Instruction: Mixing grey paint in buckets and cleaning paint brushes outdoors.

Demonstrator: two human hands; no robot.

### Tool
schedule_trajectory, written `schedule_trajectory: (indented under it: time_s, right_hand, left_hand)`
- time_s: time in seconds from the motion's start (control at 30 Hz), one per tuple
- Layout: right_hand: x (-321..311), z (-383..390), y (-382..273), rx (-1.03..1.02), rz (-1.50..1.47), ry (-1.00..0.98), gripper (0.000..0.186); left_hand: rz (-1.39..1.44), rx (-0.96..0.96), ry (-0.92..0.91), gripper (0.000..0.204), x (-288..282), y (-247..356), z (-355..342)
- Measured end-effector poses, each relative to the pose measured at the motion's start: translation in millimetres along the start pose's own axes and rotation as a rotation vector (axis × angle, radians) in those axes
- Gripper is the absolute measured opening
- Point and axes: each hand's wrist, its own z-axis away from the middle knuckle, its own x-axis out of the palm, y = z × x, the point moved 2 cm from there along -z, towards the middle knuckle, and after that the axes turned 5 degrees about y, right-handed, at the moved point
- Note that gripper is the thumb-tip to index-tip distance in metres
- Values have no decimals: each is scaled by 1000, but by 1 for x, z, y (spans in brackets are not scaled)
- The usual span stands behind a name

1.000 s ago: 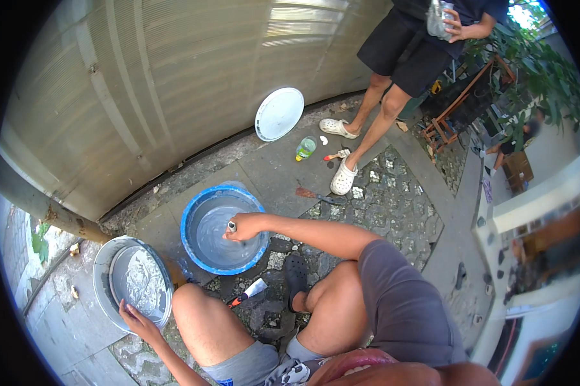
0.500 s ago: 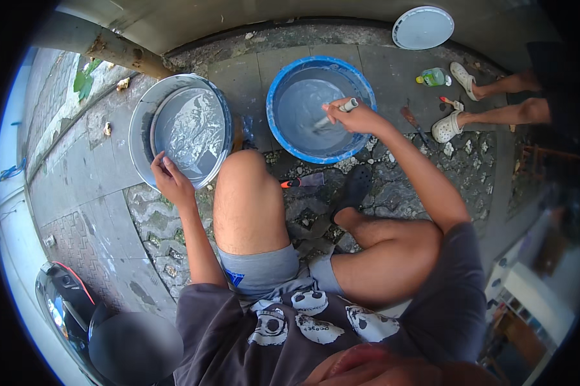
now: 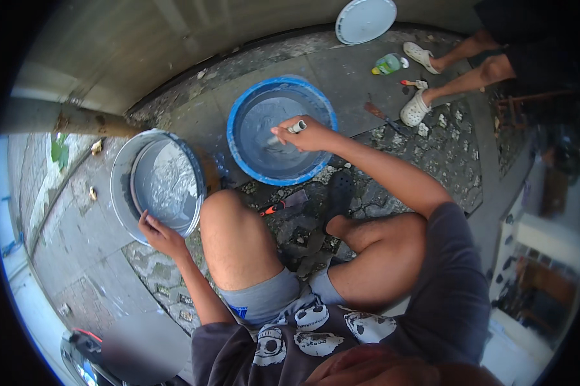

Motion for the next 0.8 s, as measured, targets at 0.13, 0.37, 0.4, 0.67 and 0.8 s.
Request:
schedule_trajectory:
  time_s: [0.13, 0.37, 0.4, 0.67, 0.8]
  right_hand:
    - [-24, -2, 19, -267, 178, 285, 46]
    - [-12, 12, -8, 87, 8, -118, 44]
    - [-9, 10, -7, 84, 12, -109, 44]
    - [-33, 4, 18, -210, 350, 282, 38]
    - [-9, 3, -3, -18, 189, -49, 42]
  left_hand:
    - [10, -2, 4, 38, 2, -1, -1]
    - [-44, 14, -1, 38, -6, -7, -3]
    - [-34, -15, -8, 38, -6, -4, -2]
    - [-16, -11, -33, 39, 4, -2, -1]
    - [-54, -17, -39, 42, -8, -20, -1]
